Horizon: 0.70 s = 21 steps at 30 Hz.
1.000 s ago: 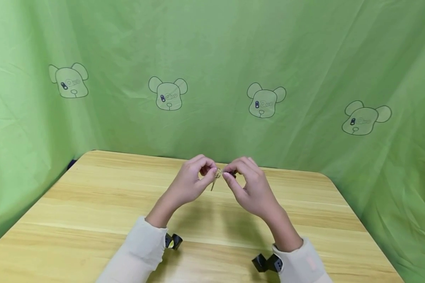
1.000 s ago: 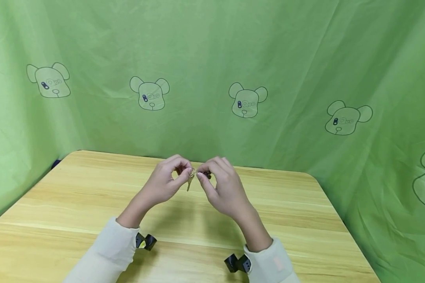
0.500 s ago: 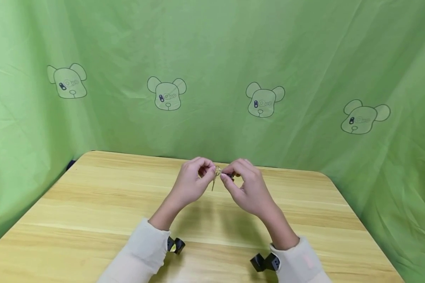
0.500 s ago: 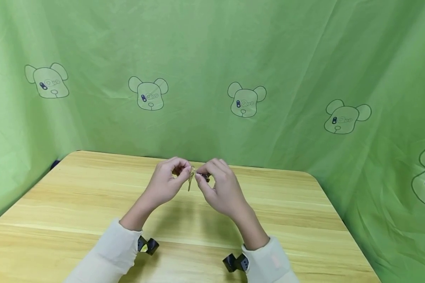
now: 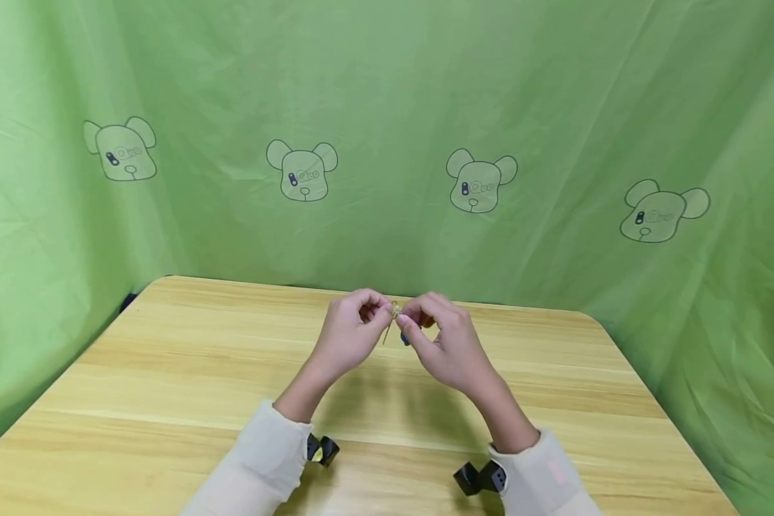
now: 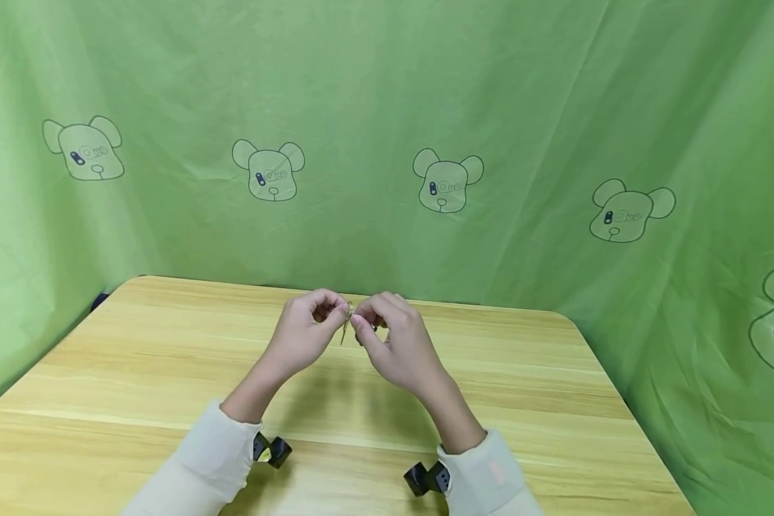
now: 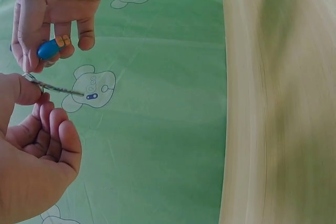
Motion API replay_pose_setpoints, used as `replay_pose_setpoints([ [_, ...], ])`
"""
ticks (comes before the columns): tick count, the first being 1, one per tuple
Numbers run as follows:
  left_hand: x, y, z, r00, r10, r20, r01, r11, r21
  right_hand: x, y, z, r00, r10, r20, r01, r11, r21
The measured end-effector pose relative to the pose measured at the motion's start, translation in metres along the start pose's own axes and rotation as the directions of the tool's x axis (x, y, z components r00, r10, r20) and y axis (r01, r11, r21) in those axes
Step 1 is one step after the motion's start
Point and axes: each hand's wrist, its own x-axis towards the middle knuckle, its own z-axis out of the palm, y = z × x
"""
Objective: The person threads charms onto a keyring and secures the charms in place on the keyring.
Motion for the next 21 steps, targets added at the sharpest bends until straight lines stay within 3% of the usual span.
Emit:
replay_pose_setpoints([
  [6,0.0011,-0.0037,-0.0033,0.997,0.023,0.074,-0.022,1.0,-0.011,0.0002,0.0009,0.0,1.0,-0.01,-0.017,0.01,1.0,0.009],
  [15,0.0024,-0.0072,-0.0084,0.973,0.202,0.107,-0.194,0.978,-0.08,0.001,0.0004,-0.0018,1.0,0.003,-0.028,-0.002,1.0,0.022],
  [21,0.0043,-0.0094,-0.0094,0.951,0.29,0.112,-0.288,0.957,-0.029,0.0008,0.0008,-0.0041,1.0,0.007,-0.025,-0.006,1.0,0.011],
])
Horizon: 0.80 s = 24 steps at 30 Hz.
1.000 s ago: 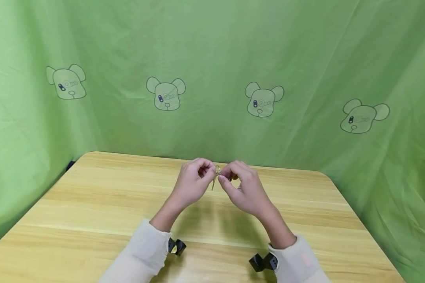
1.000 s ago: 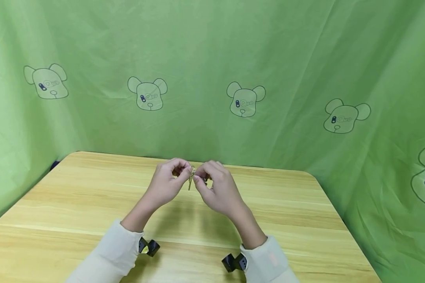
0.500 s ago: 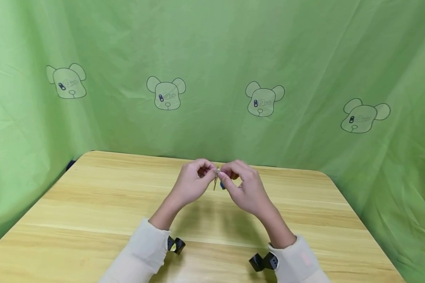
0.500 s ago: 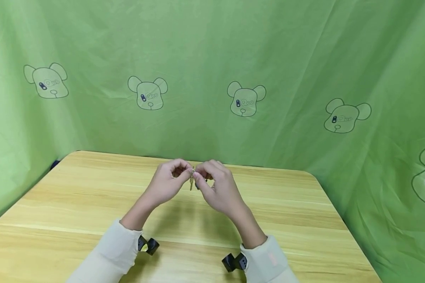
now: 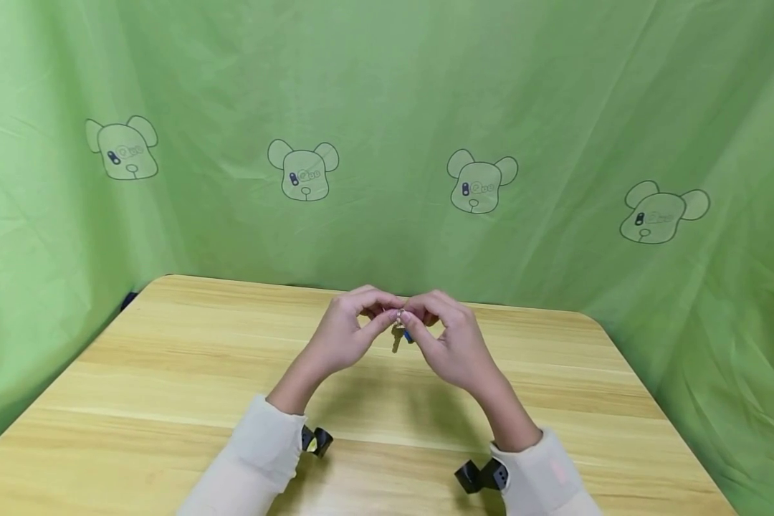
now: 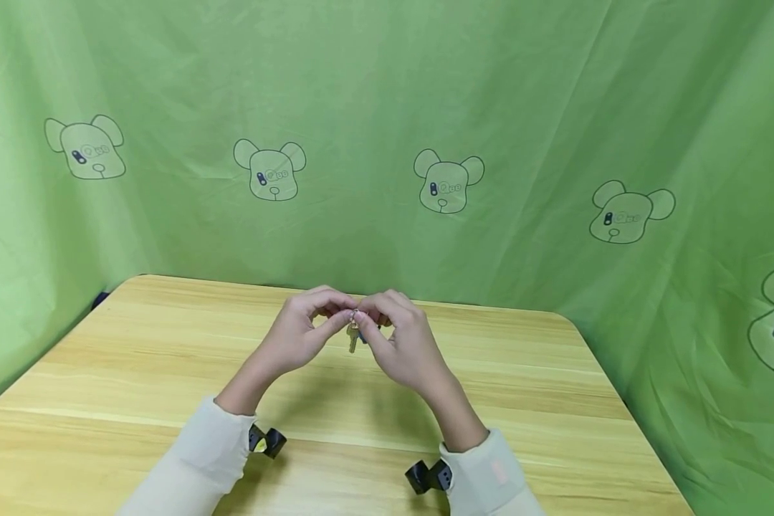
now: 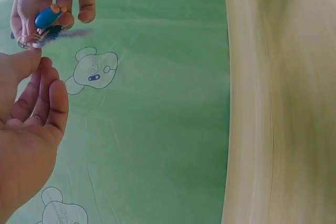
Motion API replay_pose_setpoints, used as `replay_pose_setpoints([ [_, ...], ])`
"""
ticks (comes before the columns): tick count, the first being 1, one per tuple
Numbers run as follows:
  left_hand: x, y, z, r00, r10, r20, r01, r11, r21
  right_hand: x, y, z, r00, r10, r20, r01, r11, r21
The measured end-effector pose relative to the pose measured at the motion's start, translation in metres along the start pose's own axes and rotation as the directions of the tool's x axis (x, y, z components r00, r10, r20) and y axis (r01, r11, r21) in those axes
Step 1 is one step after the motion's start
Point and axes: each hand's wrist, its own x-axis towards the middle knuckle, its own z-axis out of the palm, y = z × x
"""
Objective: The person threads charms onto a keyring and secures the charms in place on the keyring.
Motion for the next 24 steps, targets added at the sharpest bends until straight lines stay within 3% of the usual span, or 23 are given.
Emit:
replay_pose_setpoints([
  [13,-0.0007,-0.0007,-0.0033,0.998,0.05,0.038,-0.052,0.997,0.064,0.0004,0.0,-0.003,0.999,-0.035,0.016,0.035,0.999,-0.015],
  [24,-0.0009,-0.0001,-0.0057,0.998,0.012,0.058,-0.017,0.996,0.082,0.0003,-0.0002,-0.0057,0.998,-0.023,0.059,0.028,0.996,-0.086],
])
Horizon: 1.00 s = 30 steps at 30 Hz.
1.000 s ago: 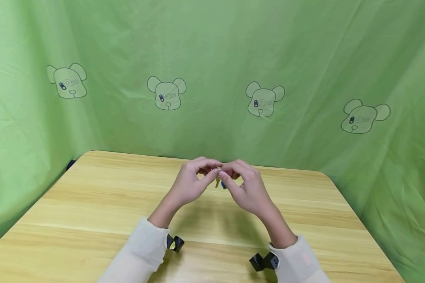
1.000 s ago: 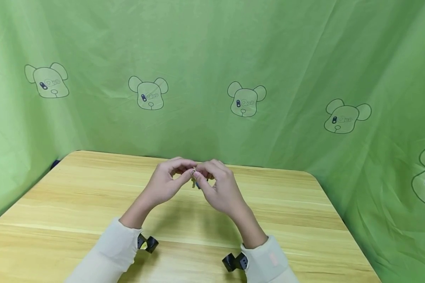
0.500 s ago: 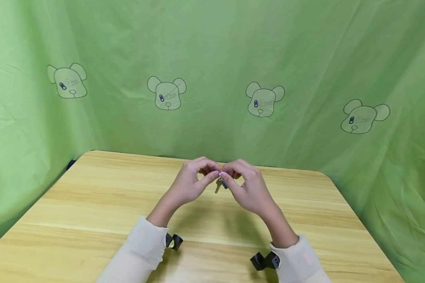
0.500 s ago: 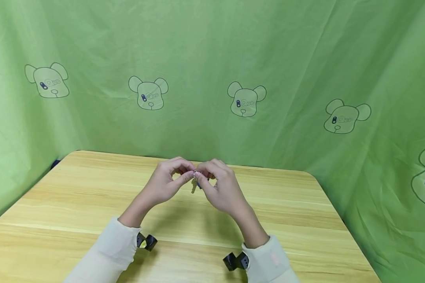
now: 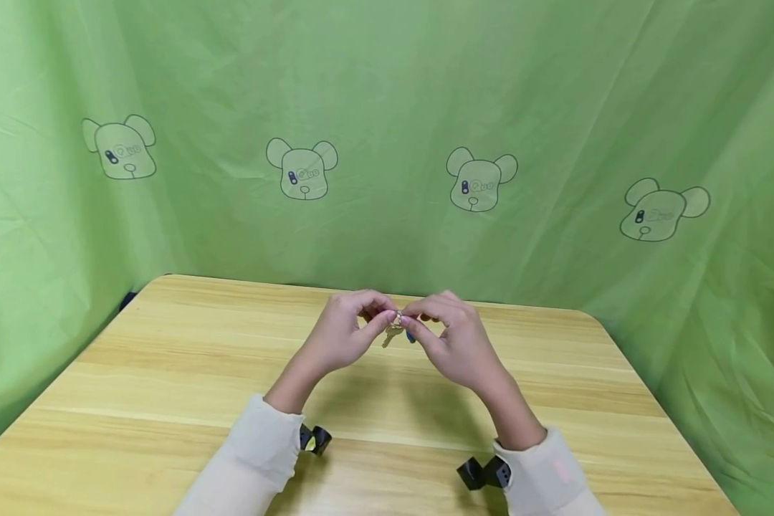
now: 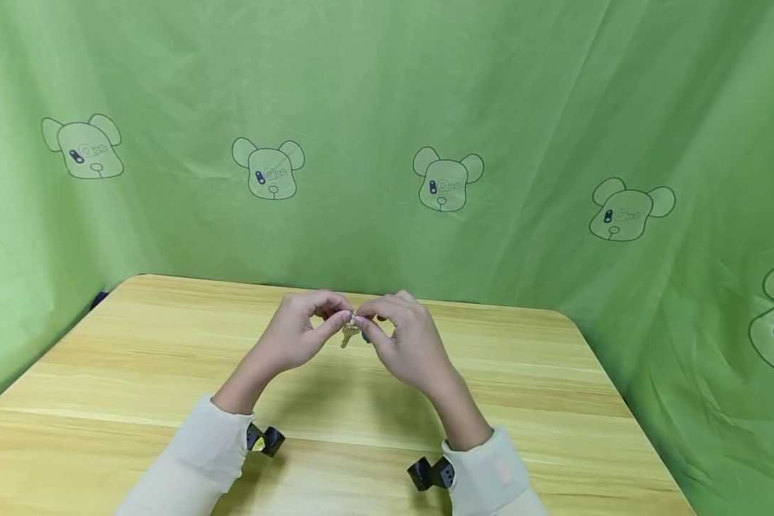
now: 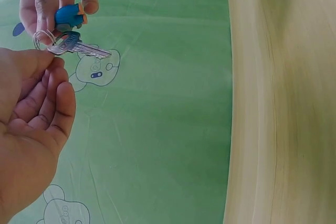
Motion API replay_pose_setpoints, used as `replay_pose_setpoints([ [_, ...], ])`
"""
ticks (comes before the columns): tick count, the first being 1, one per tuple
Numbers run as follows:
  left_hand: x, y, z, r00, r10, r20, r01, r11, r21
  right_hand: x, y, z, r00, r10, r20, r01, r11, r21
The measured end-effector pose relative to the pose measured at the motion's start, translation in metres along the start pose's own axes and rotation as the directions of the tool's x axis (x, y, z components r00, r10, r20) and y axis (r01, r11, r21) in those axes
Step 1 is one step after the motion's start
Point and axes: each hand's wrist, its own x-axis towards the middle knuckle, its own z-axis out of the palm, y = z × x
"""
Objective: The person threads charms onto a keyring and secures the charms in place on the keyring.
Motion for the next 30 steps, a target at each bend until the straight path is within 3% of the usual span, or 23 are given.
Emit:
replay_pose_setpoints([
  [12,-0.0017,0.0021,-0.0018,0.99,-0.134,-0.049,0.134,0.991,-0.011,0.0007,-0.003,-0.0012,1.0,0.025,0.005,-0.025,1.0,0.001],
  [21,-0.0007,0.0045,0.0004,0.949,-0.305,-0.084,0.295,0.948,-0.121,0.0011,-0.0013,-0.0003,1.0,0.026,0.015,-0.027,1.0,0.002],
  [25,-0.0006,0.0053,0.0006,0.936,-0.34,-0.093,0.325,0.934,-0.145,0.0005,0.0004,0.0011,1.0,0.022,0.022,-0.022,1.0,-0.007],
  [30,-0.0007,0.0039,0.0005,0.94,-0.33,-0.084,0.319,0.94,-0.123,0.001,0.0004,0.0003,0.998,0.033,0.047,-0.032,0.999,-0.013],
])
